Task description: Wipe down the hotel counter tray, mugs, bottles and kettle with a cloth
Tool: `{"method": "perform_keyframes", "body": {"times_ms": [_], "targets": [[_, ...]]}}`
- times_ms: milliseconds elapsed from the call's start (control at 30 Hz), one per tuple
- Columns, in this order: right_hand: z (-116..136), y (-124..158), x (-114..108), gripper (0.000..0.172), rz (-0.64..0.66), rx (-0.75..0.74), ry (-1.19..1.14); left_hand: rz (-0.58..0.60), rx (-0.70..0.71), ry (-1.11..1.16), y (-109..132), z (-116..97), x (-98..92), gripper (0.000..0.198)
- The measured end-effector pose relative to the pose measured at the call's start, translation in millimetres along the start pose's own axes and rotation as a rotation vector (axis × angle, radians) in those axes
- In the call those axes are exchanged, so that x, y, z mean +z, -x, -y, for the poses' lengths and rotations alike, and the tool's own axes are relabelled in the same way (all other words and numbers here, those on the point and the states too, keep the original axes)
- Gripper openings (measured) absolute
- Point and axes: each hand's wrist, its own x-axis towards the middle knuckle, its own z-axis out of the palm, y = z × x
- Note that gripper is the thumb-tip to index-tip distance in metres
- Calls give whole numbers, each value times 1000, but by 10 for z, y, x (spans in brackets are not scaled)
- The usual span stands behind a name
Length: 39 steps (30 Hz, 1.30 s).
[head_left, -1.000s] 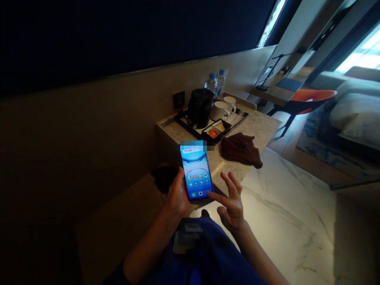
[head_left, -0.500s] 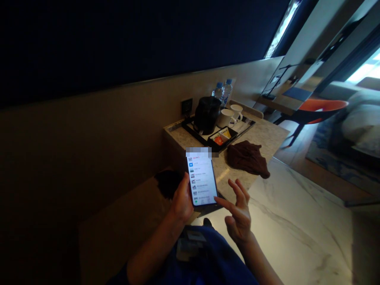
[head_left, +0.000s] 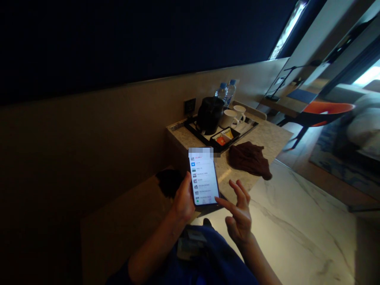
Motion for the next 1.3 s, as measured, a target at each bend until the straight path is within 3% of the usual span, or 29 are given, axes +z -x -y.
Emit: {"method": "perform_keyframes", "body": {"times_ms": [500, 1100, 1300], "targets": [[3, 14, 21, 49, 4, 6, 15, -10, 29, -11, 10, -18, 3, 41], [18, -20, 26, 50, 8, -4, 0, 37, 144, -10, -55, 42, -71, 25], [9, 3, 13, 49, 14, -7, -5, 30, 120, -24, -45, 60, -73, 28]]}}
